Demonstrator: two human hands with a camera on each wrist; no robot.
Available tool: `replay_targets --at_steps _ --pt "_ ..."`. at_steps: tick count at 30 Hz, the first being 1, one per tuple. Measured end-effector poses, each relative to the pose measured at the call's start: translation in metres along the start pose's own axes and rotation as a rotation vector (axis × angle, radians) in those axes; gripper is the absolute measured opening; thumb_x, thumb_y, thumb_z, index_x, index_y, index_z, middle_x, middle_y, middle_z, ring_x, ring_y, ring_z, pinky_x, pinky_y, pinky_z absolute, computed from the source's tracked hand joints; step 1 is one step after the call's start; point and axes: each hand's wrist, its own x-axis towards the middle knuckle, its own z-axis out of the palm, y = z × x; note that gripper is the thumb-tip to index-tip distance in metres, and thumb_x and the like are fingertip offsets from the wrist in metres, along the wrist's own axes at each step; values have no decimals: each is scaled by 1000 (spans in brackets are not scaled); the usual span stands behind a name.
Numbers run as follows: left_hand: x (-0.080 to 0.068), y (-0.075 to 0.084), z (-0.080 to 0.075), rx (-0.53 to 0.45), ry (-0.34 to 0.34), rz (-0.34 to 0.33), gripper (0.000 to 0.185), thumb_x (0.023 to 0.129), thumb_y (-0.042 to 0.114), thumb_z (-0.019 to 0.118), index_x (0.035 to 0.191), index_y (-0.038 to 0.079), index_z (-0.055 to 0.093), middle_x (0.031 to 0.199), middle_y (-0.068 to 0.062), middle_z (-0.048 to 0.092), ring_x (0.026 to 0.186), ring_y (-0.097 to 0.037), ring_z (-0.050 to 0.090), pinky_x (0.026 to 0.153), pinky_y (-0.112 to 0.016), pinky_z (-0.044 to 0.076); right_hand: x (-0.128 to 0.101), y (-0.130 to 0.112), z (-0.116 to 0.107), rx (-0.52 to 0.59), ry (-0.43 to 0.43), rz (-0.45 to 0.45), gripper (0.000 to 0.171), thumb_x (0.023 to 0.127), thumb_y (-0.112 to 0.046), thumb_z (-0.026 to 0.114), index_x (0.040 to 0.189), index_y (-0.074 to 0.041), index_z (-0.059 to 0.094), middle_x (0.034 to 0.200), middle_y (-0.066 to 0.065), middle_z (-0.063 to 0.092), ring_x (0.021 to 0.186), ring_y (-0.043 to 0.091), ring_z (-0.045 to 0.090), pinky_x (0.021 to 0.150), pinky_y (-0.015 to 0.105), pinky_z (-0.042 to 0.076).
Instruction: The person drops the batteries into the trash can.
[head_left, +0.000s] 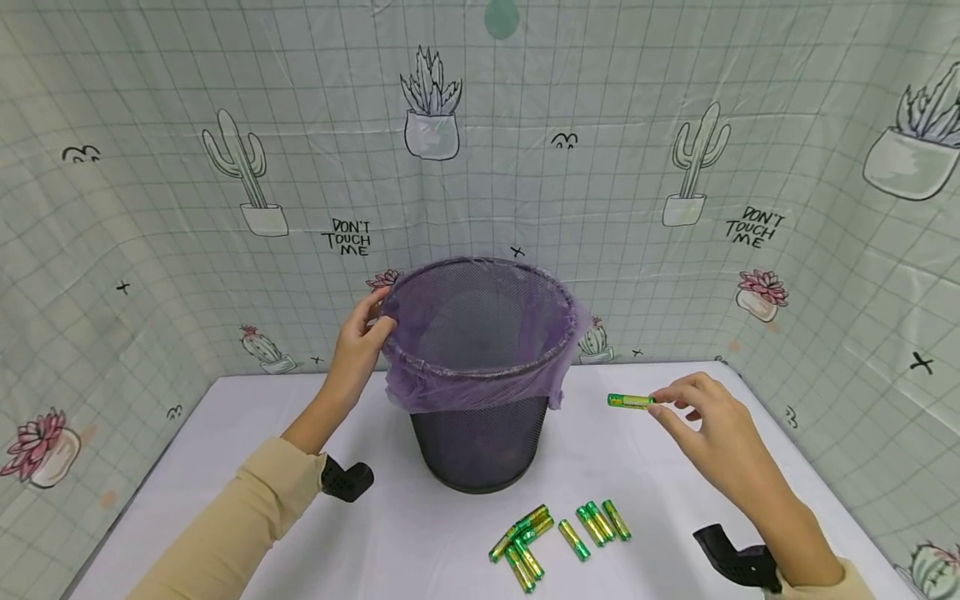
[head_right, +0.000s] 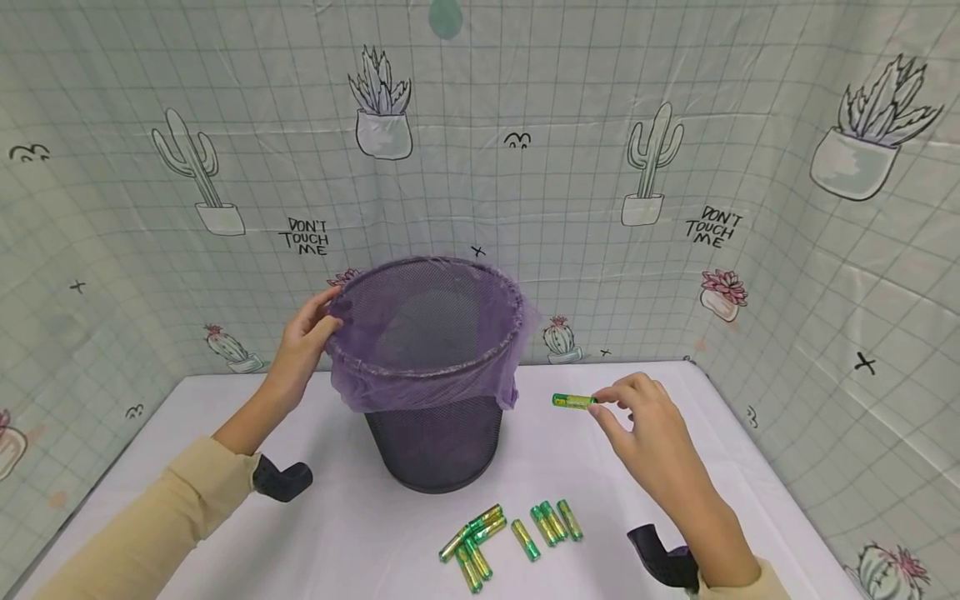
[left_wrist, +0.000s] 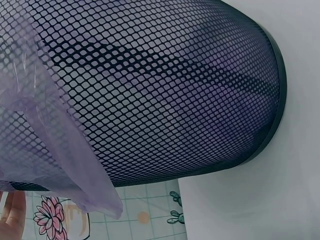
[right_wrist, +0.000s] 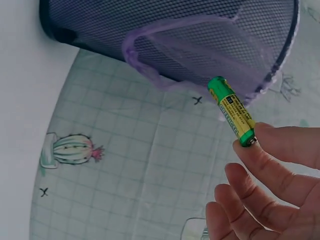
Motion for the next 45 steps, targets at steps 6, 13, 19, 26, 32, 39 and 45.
replay_targets --at_steps 6,13,19,26,32,39,45 --pt "0 0 -1 7 -1 0 53 92 15 41 145 17 34 135 -12 46 99 -14 45 81 -21 37 15 -18 -10 23 33 -31 11 86 -12 63 95 -6 68 92 4 60 81 21 55 67 29 46" --pt "0 1 -1 15 2 -12 53 92 16 42 145 18 34 134 -12 46 96 -13 45 79 -22 37 32 -29 -17 60 75 -95 13 87 -8 61 98 -2 66 95 7 60 83 19 54 71 16 42" --pt "1 0 0 25 4 -11 54 91 16 42 145 17 34 133 -12 46 92 -11 44 77 -21 37 46 -39 -19 68 88 -110 14 89 -9 59 99 -1 65 96 8 60 83 20 57 70 26 44" --pt "2 0 0 28 13 12 56 89 17 42 144 15 34 133 -13 47 95 -13 46 79 -22 38 64 -55 -16 103 71 -135 14 90 -7 57 99 0 65 96 9 59 85 19 55 72 32 45" --pt "0 -1 -1 45 15 48 56 88 20 42 144 13 35 131 -15 48 102 -18 49 82 -25 39 77 -66 -9 105 32 -159 14 91 -8 56 98 -1 66 94 9 60 84 20 53 72 35 45" --pt "3 -1 -2 -11 -2 -2 54 91 15 43 144 17 35 134 -12 47 103 -14 48 83 -19 39 88 -72 4 73 -114 -187 15 91 -14 58 95 -2 66 95 8 58 91 24 52 75 37 44" --pt "2 -1 -2 -27 -3 -36 53 92 15 44 144 20 35 134 -12 47 103 -12 48 85 -21 38 93 -74 13 22 -247 -189 18 90 -20 60 92 -5 69 91 5 55 89 21 50 74 35 42"
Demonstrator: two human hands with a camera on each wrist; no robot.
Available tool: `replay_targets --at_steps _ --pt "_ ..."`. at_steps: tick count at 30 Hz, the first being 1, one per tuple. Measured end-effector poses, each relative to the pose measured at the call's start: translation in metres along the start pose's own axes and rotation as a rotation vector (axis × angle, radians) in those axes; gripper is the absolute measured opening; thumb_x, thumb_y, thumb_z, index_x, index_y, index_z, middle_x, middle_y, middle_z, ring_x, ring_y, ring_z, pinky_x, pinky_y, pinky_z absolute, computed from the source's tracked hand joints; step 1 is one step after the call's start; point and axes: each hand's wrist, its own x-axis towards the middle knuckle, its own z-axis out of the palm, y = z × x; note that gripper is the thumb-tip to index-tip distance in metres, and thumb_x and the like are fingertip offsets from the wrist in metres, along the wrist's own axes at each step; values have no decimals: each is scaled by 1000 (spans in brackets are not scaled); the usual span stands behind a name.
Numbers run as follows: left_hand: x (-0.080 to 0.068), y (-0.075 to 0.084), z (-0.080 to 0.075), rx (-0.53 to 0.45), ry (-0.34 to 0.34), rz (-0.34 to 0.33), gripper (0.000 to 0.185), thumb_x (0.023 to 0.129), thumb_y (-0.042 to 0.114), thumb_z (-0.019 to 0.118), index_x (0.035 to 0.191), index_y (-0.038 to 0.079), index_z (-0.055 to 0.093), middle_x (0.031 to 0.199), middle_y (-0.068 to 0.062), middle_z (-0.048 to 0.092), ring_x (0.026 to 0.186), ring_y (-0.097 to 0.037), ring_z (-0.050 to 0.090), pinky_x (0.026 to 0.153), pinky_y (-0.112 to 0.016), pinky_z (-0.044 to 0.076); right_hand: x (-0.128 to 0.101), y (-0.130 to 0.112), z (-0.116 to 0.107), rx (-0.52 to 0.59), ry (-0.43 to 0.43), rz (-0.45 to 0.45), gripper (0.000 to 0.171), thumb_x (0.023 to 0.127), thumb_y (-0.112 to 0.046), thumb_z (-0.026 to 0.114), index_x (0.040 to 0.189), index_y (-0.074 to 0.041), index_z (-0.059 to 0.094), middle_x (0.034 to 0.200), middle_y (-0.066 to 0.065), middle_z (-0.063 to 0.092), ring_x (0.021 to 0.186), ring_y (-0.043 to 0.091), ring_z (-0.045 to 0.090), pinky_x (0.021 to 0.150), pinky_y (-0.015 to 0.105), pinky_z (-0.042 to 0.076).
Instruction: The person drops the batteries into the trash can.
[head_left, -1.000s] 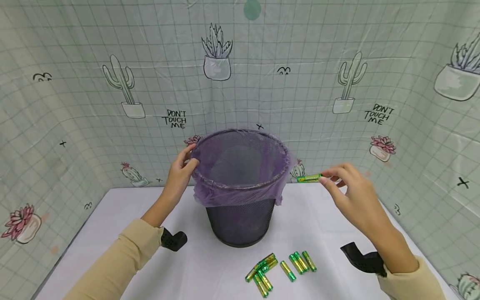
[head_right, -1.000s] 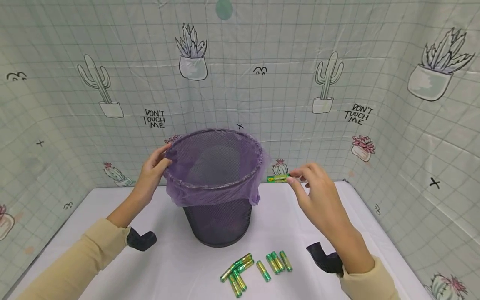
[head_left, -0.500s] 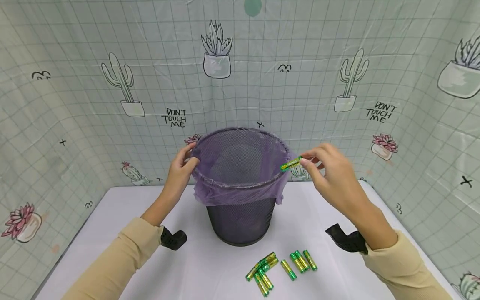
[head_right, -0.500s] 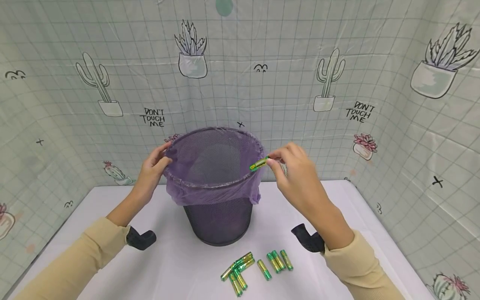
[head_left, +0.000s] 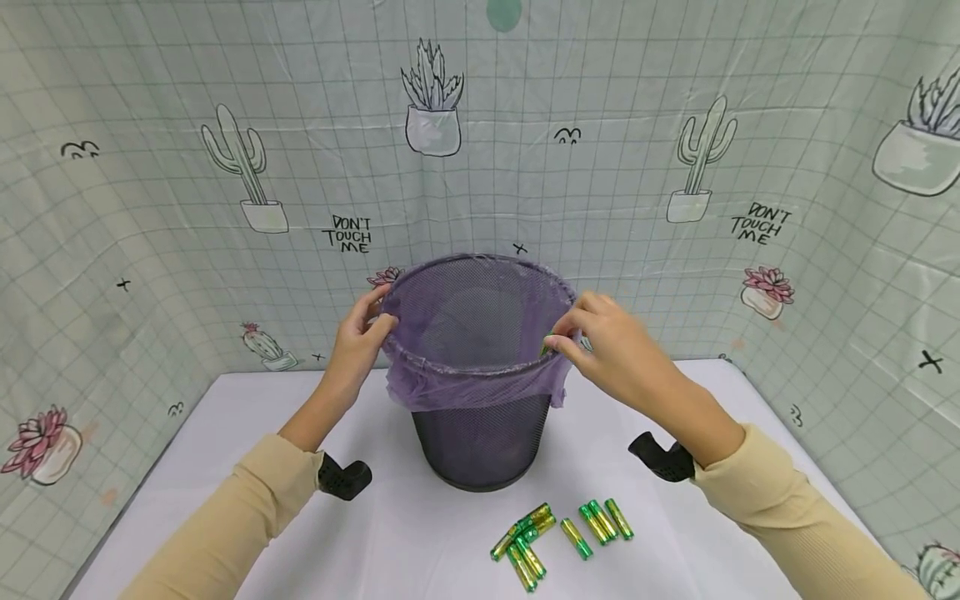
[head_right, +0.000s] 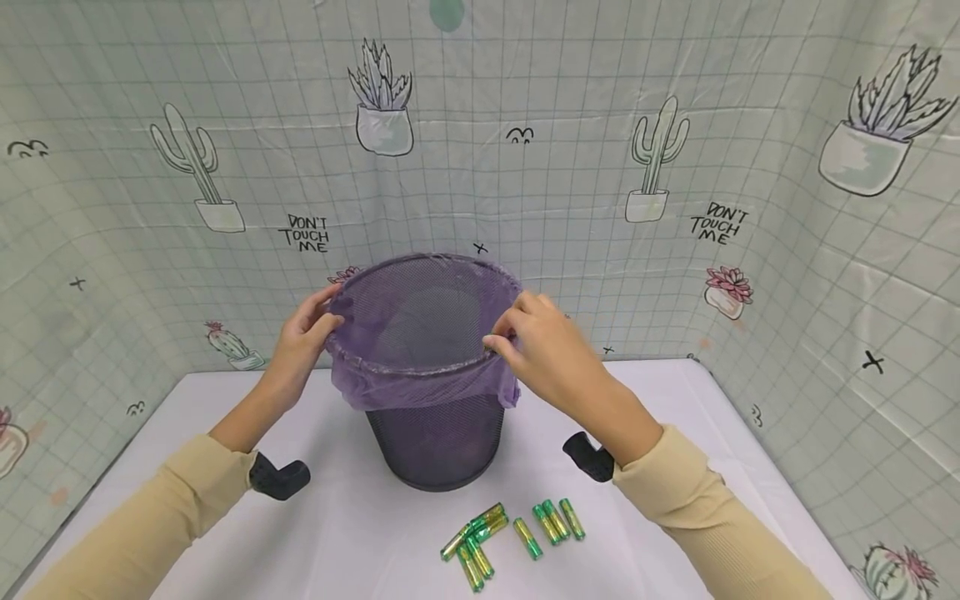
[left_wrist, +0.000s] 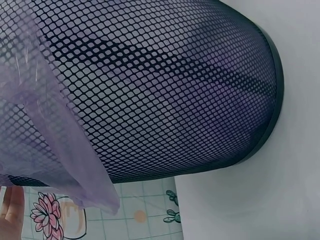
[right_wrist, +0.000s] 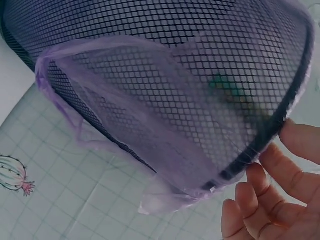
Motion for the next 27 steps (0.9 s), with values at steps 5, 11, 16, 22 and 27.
replay_targets --at_steps 5,11,16,22,27 --pt "-1 0 0 -5 -11 -1 54 92 14 44 145 19 34 135 -12 46 108 -17 48 86 -22 38 4 0 1 1 -55 14 17 89 -20 61 90 -6 70 92 6 54 88 22 48 74 35 41" --pt "-1 1 -1 -3 -11 8 54 92 14 43 145 17 33 134 -14 46 104 -17 48 82 -17 39 6 0 -1 15 -84 34 17 89 -20 61 94 -6 70 94 6 54 88 23 47 74 34 40" --pt "-2 3 1 3 -12 10 55 91 14 43 145 18 33 132 -14 47 97 -11 47 81 -17 39 5 1 0 26 -72 39 18 90 -21 60 95 -7 70 94 5 53 87 22 49 74 33 39" --pt "-2 0 -1 6 -7 8 54 91 14 43 145 19 34 132 -14 47 97 -10 47 82 -18 38 -2 4 1 79 -26 55 22 92 -21 57 103 -4 65 98 7 54 91 23 51 77 36 41" --pt "0 0 0 4 -1 12 54 91 14 44 144 17 35 132 -14 48 95 -9 47 80 -18 39 -19 11 -1 116 37 99 27 94 -21 53 112 -2 60 102 11 55 91 25 51 79 39 43"
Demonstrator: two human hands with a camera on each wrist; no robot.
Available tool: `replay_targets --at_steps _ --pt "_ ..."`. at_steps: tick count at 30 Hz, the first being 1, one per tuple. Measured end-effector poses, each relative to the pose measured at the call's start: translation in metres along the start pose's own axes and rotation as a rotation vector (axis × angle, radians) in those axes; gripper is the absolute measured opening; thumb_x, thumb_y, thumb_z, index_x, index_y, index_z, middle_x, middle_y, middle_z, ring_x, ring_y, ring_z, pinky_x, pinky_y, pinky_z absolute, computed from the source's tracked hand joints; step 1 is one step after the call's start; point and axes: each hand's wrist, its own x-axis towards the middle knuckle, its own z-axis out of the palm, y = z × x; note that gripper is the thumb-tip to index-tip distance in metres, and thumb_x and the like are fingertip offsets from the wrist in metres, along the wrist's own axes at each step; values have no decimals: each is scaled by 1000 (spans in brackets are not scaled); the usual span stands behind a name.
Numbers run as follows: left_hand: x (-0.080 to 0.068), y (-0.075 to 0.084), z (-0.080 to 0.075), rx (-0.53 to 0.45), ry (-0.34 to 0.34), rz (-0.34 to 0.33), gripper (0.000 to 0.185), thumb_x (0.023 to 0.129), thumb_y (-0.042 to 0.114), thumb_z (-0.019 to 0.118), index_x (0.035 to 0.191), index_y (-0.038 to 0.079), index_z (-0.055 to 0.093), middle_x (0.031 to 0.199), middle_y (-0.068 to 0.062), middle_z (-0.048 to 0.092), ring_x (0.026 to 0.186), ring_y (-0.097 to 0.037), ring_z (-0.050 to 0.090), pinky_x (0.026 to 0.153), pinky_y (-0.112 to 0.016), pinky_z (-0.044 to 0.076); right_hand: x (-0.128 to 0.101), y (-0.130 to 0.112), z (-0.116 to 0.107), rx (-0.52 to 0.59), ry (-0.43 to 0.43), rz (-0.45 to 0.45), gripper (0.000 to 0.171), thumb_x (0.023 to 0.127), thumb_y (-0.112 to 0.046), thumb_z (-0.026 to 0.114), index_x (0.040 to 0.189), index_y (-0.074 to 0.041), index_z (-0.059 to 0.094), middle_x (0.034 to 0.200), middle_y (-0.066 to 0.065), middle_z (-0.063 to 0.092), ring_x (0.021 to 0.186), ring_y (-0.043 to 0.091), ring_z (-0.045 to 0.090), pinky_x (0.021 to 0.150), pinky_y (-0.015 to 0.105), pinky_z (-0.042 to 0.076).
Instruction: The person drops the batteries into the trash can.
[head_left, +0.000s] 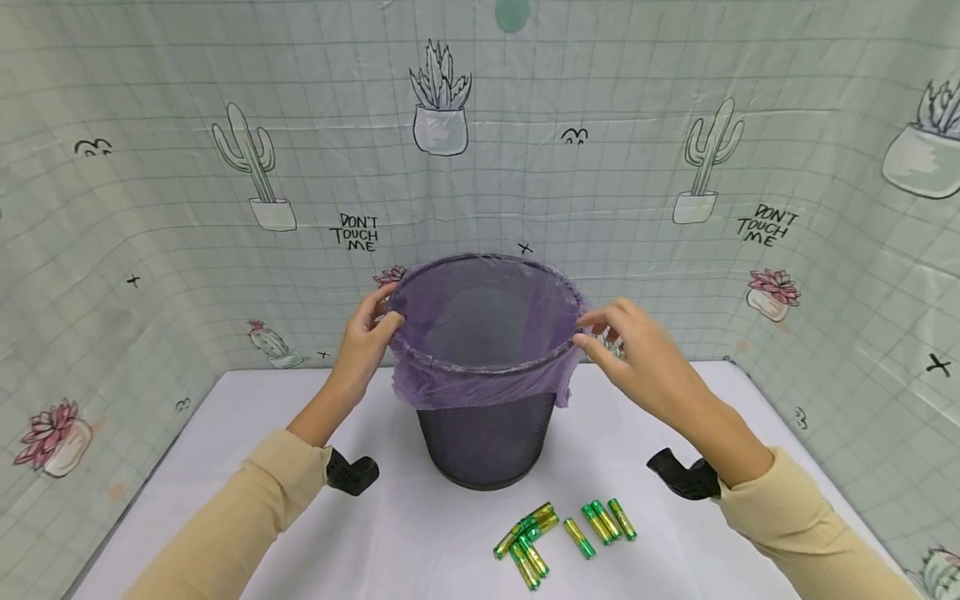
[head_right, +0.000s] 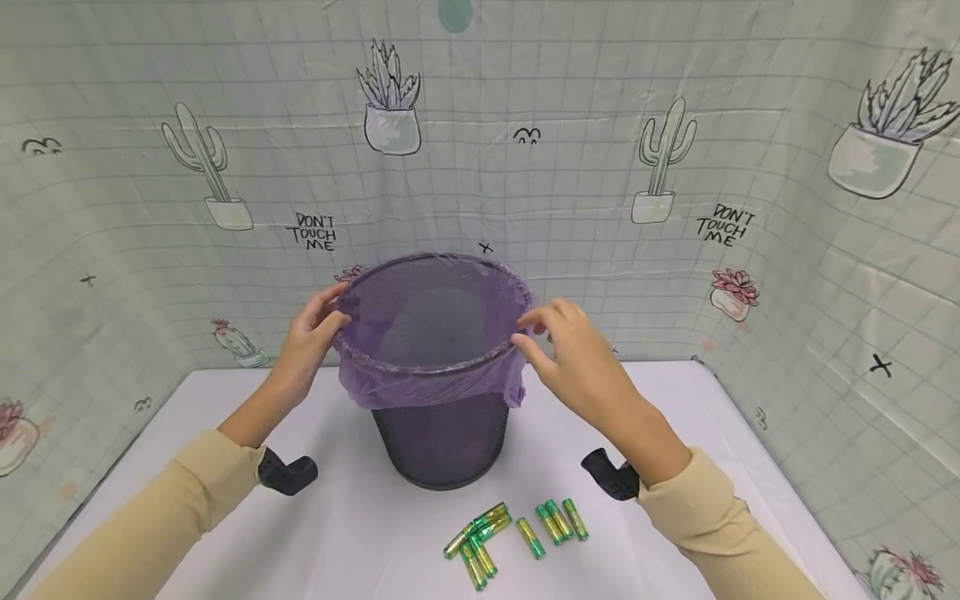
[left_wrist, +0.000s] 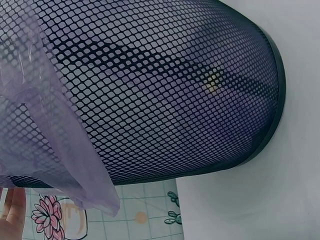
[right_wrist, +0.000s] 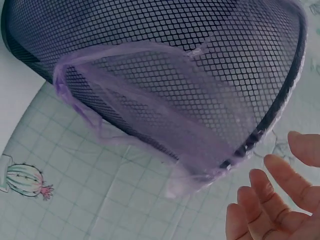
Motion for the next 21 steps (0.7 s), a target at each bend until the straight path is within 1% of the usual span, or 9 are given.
replay_targets --at_steps 2,4,5,7,10,16,18,21 --pt "1 0 1 -2 4 2 54 90 14 44 143 17 36 132 -14 48 96 -10 47 81 -20 39 -8 5 0 0 41 -1 26 94 -20 54 111 -2 61 99 10 56 88 24 51 77 39 44" --pt "2 0 1 2 7 0 54 90 14 44 143 17 36 132 -14 48 99 -13 47 83 -23 38 -17 11 2 -8 81 -11 22 93 -18 56 108 -3 62 95 8 57 86 21 51 74 36 44" --pt "1 -1 1 3 6 -3 54 90 14 44 143 17 36 133 -14 47 102 -14 47 85 -24 38 -22 15 4 -17 93 -10 21 92 -18 56 106 -4 63 94 7 57 85 20 51 73 34 44" --pt "1 -1 1 0 7 -4 54 90 14 44 143 18 36 132 -14 47 102 -15 47 86 -26 37 -33 21 7 -27 111 -1 19 91 -18 57 104 -5 64 94 5 59 84 18 51 71 32 44" --pt "1 -2 1 -1 5 -9 54 90 14 44 143 18 36 132 -14 47 101 -15 46 85 -25 37 -49 31 12 -38 116 40 19 91 -20 58 103 -7 65 94 3 60 84 15 50 70 28 44" --pt "2 -2 0 3 12 -15 54 89 14 44 143 17 37 130 -13 48 93 -9 46 79 -20 38 -74 45 21 -32 101 113 18 90 -23 60 102 -11 66 95 -2 63 82 5 49 69 26 45" --pt "2 -1 0 2 6 -14 54 89 13 44 143 17 36 130 -13 48 94 -9 46 78 -19 39 -81 49 25 -26 87 144 18 90 -24 60 102 -12 67 94 -3 63 80 2 48 69 25 45" --pt "2 0 -1 1 -9 -9 55 90 13 43 144 16 35 133 -13 46 99 -11 47 81 -19 39 -91 56 31 -14 58 198 22 89 -27 61 103 -12 67 94 -4 63 79 1 49 69 25 46"
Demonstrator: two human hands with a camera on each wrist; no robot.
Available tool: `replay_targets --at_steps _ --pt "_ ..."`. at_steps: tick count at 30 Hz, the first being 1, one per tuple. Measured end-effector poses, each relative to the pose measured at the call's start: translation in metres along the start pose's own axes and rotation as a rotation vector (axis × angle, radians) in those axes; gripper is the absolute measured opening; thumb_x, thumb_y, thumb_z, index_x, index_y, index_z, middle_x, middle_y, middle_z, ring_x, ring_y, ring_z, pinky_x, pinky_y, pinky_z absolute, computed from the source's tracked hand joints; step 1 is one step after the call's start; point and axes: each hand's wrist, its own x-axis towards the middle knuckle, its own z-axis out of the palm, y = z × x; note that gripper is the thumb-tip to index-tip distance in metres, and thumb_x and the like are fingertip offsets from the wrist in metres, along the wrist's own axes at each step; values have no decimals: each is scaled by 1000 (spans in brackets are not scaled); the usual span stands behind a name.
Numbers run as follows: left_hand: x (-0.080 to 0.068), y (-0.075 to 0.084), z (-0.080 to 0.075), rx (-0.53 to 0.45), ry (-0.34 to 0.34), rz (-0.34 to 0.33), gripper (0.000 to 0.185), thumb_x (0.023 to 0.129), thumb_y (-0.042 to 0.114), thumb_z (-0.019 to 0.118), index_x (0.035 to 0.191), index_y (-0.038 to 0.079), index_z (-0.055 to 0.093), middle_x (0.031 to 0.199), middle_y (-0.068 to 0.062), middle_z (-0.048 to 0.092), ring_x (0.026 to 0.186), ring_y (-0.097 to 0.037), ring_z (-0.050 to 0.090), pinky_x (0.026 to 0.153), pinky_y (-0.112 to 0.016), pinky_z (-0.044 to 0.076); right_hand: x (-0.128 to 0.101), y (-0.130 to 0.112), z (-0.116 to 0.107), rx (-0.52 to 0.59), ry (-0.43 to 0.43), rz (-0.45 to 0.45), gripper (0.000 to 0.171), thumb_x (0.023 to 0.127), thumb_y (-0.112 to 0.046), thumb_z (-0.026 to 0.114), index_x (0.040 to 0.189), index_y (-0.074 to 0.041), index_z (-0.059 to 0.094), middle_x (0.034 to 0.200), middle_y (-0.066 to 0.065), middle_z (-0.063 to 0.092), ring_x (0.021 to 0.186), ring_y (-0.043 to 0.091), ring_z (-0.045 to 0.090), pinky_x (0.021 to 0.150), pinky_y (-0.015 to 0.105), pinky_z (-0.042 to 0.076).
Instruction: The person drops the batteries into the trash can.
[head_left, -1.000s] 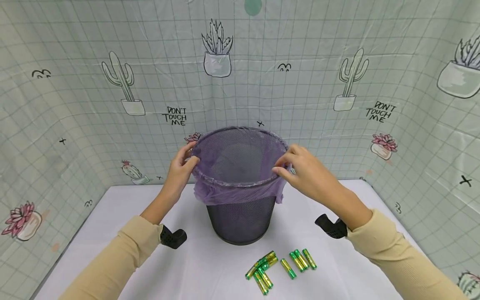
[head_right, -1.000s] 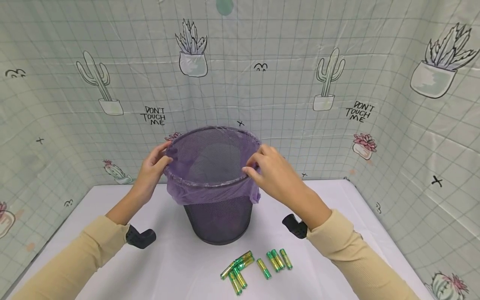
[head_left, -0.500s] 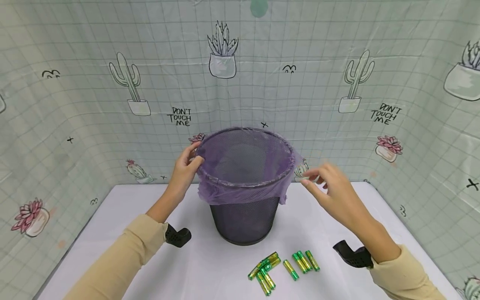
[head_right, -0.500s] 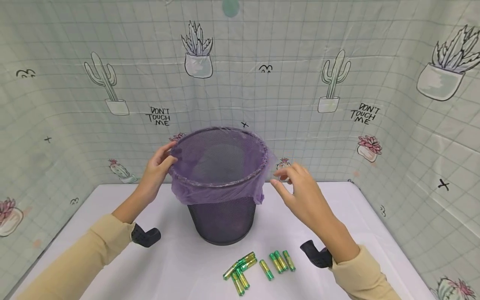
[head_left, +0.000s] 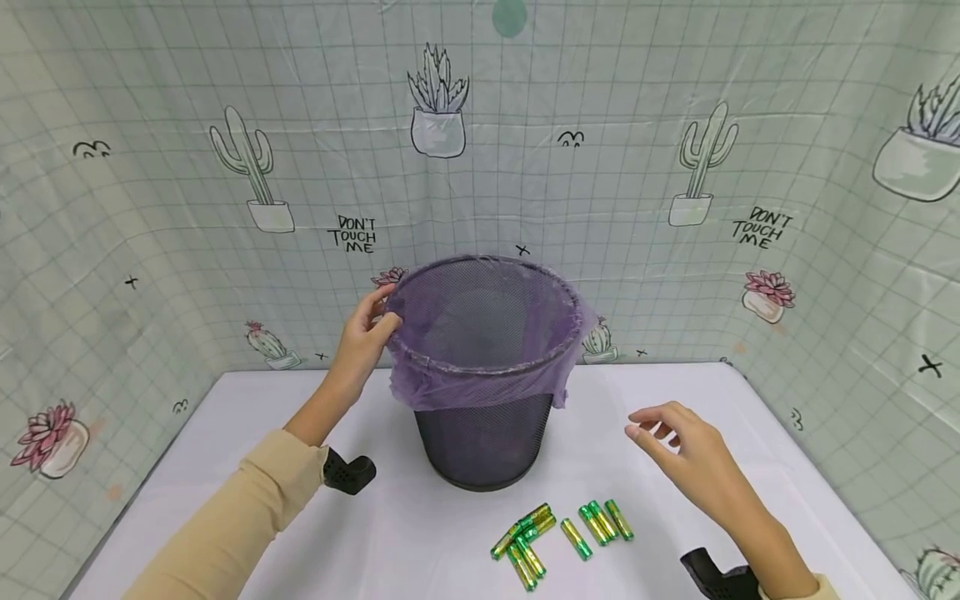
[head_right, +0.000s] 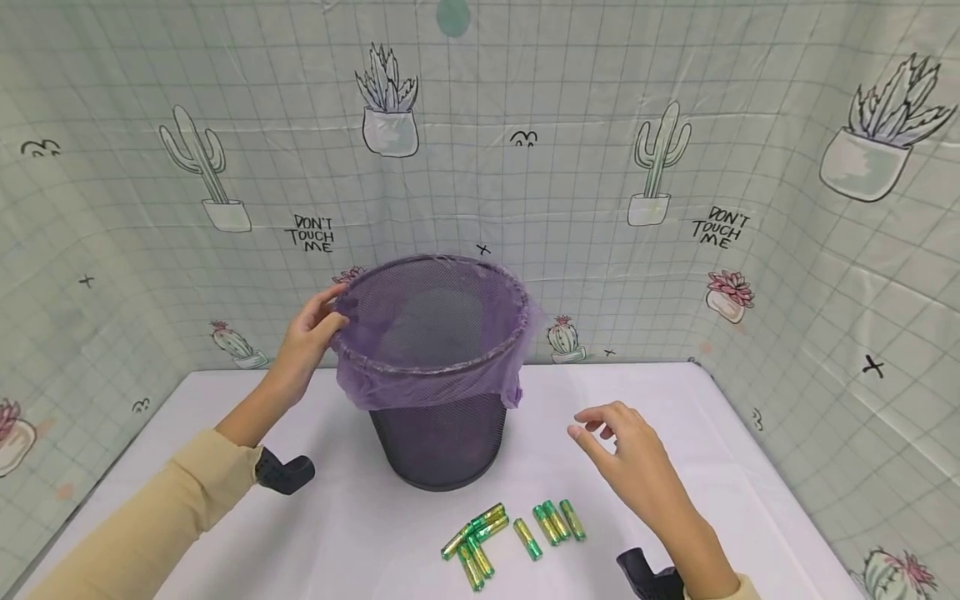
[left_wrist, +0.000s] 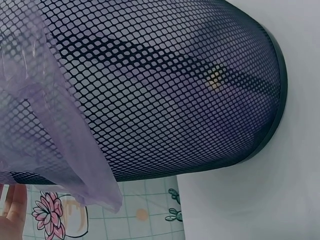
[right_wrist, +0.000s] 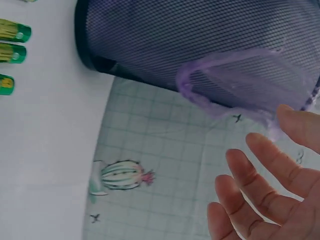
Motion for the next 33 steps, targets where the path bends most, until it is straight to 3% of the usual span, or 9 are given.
replay_targets --at_steps 4,14,23,33 --pt "-1 1 -1 3 -12 0 55 90 14 43 144 17 33 135 -13 45 103 -13 47 84 -21 39 -9 10 9 15 -30 68 25 89 -31 61 104 -11 68 94 -3 63 79 1 50 68 23 46" --pt "-1 2 -1 5 -3 2 55 90 14 44 144 17 35 132 -14 46 93 -7 47 78 -17 39 -31 32 32 68 -103 236 34 87 -36 62 109 -10 66 94 -2 62 79 4 52 65 21 46" --pt "-1 2 -1 14 -9 -6 56 90 15 43 145 19 33 133 -14 45 97 -11 46 81 -20 39 -50 48 51 82 -254 390 45 83 -34 67 114 -3 62 103 6 61 90 19 55 70 31 45" --pt "-2 2 -1 6 -12 -7 56 89 14 44 145 18 33 134 -14 45 99 -12 46 82 -20 39 -69 57 71 127 -299 487 37 79 -23 70 108 -1 63 95 1 60 79 11 45 65 20 40"
